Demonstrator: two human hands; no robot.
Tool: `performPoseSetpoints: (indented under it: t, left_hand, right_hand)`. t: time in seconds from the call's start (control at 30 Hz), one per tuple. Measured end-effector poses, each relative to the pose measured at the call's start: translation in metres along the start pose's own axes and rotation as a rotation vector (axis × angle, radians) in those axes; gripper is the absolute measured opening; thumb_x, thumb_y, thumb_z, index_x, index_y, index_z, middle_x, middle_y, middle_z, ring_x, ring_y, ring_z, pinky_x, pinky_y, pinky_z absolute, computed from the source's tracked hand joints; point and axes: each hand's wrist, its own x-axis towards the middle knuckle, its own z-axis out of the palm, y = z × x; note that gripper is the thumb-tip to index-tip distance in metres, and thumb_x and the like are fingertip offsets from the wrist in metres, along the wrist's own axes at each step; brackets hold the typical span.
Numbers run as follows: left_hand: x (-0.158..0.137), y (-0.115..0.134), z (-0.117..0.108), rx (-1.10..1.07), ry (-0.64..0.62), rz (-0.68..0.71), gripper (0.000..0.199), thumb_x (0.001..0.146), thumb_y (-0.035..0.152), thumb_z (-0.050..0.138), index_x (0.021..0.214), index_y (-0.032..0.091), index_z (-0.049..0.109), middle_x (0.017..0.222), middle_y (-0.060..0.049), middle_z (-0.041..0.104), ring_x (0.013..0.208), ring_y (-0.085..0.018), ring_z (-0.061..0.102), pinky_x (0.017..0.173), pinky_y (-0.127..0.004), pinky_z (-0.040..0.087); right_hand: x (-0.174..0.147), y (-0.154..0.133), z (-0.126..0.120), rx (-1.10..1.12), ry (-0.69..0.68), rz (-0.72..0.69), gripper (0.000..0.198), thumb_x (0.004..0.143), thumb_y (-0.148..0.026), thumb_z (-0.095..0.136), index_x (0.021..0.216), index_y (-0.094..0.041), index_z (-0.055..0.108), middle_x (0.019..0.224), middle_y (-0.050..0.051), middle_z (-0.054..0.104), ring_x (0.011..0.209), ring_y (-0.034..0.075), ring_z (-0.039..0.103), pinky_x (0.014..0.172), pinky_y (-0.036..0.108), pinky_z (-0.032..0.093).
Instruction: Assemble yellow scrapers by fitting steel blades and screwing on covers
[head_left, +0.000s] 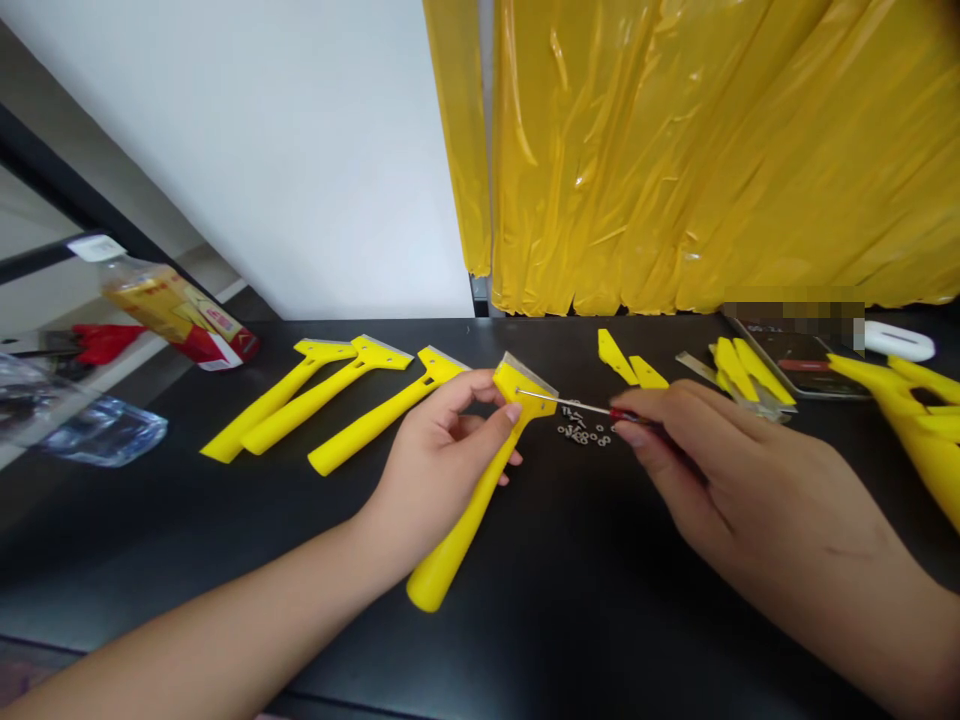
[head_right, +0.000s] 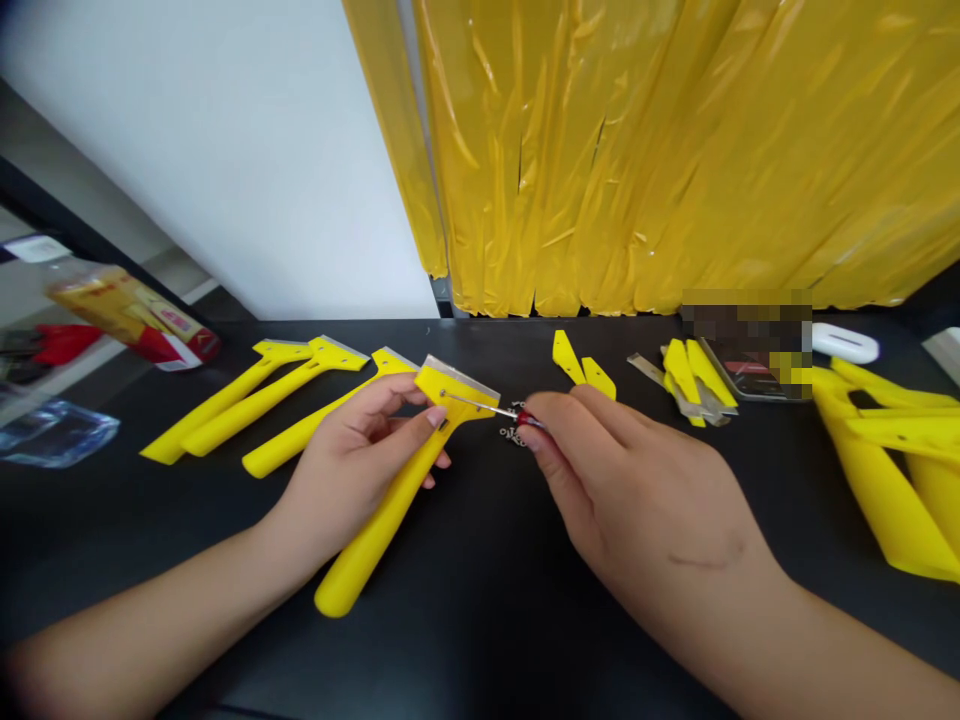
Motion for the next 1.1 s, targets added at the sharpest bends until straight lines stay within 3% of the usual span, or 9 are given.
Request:
performPoseSetpoints:
  t: [0.17, 0.3, 0.37, 0.43, 0.5, 0.6, 0.77, 0.93, 1.1]
  left_hand:
    - [0.001, -0.003, 0.0, -0.016, 0.009, 0.025, 0.033, 0.093, 0.042, 0.087, 0.113, 0.022, 0.071, 0.107, -0.001, 0.069, 0.068, -0.014, 0.076, 0.053, -0.024, 0.065]
    - [0.001, -0.003, 0.0, -0.009, 0.015, 0.023, 0.03, 0.093, 0.043, 0.087, 0.108, 0.022, 0.07, 0.096, 0.001, 0.068, 0.067, -0.015, 0.074, 0.053, -0.024, 0.064]
    - [0.001, -0.004, -0.001, 0.0, 0.013, 0.027, 0.03, 0.094, 0.044, 0.086, 0.107, 0.023, 0.068, 0.091, 0.002, 0.069, 0.068, -0.015, 0.074, 0.053, -0.024, 0.063]
    - [0.0, -0.005, -0.001, 0.021, 0.007, 0.042, 0.029, 0.095, 0.044, 0.085, 0.108, 0.024, 0.068, 0.088, 0.002, 0.069, 0.069, -0.016, 0.074, 0.054, -0.024, 0.062]
    - [-0.001, -0.005, -0.002, 0.049, 0.008, 0.07, 0.027, 0.096, 0.043, 0.084, 0.111, 0.025, 0.068, 0.089, 0.002, 0.07, 0.07, -0.016, 0.074, 0.055, -0.024, 0.061]
    - [-0.001, -0.004, -0.003, 0.089, 0.024, 0.109, 0.025, 0.098, 0.041, 0.083, 0.111, 0.025, 0.069, 0.095, 0.0, 0.073, 0.071, -0.015, 0.073, 0.056, -0.024, 0.06]
    - [-0.002, -0.005, -0.005, 0.127, 0.016, 0.118, 0.024, 0.1, 0.042, 0.081, 0.115, 0.027, 0.069, 0.086, 0.002, 0.073, 0.071, -0.016, 0.071, 0.059, -0.025, 0.058]
    - [-0.001, -0.007, -0.006, 0.195, 0.012, 0.164, 0.032, 0.097, 0.039, 0.083, 0.123, 0.03, 0.066, 0.075, 0.006, 0.066, 0.069, -0.015, 0.065, 0.059, -0.024, 0.054]
    - [0.019, 0.001, -0.021, 0.261, -0.114, 0.107, 0.03, 0.096, 0.036, 0.081, 0.12, 0.025, 0.067, 0.096, 0.001, 0.07, 0.067, -0.013, 0.062, 0.056, -0.026, 0.054]
  right_hand:
    - [-0.003, -0.001, 0.002, 0.048, -0.038, 0.028, 0.022, 0.116, -0.037, 0.046, 0.114, -0.021, 0.06, 0.083, 0.002, 0.072, 0.056, 0.018, 0.07, 0.049, 0.032, 0.045]
    - [-0.003, -0.002, 0.001, 0.061, -0.036, 0.023, 0.022, 0.115, -0.037, 0.047, 0.118, -0.021, 0.061, 0.09, 0.005, 0.076, 0.063, 0.02, 0.074, 0.052, 0.033, 0.046]
    - [-0.003, -0.002, 0.0, 0.097, -0.06, 0.031, 0.025, 0.115, -0.039, 0.045, 0.108, -0.022, 0.063, 0.077, 0.001, 0.071, 0.054, 0.019, 0.068, 0.049, 0.033, 0.04]
    - [-0.002, -0.001, 0.0, 0.244, -0.167, 0.132, 0.036, 0.116, -0.045, 0.042, 0.094, -0.024, 0.062, 0.064, -0.003, 0.062, 0.048, 0.017, 0.059, 0.048, 0.033, 0.037]
    - [-0.001, 0.0, 0.002, 0.499, -0.301, 0.345, 0.048, 0.116, -0.057, 0.037, 0.086, -0.026, 0.059, 0.06, -0.004, 0.054, 0.05, 0.015, 0.056, 0.048, 0.03, 0.04]
    - [-0.001, 0.001, 0.006, 0.743, -0.413, 0.563, 0.05, 0.113, -0.067, 0.039, 0.093, -0.027, 0.061, 0.068, -0.004, 0.055, 0.061, 0.016, 0.059, 0.054, 0.027, 0.047]
    - [-0.001, -0.002, 0.001, 0.572, -0.369, 0.392, 0.033, 0.112, -0.055, 0.048, 0.102, -0.027, 0.063, 0.072, -0.004, 0.061, 0.06, 0.015, 0.055, 0.058, 0.031, 0.041]
    - [0.001, -0.002, -0.001, 0.829, -0.461, 0.584, 0.049, 0.111, -0.065, 0.043, 0.087, -0.027, 0.06, 0.066, -0.004, 0.049, 0.061, 0.015, 0.054, 0.054, 0.028, 0.043]
    - [0.007, 0.009, -0.001, 0.703, -0.405, 0.471, 0.036, 0.11, -0.058, 0.052, 0.107, -0.031, 0.074, 0.091, 0.0, 0.073, 0.088, 0.021, 0.07, 0.074, 0.032, 0.053]
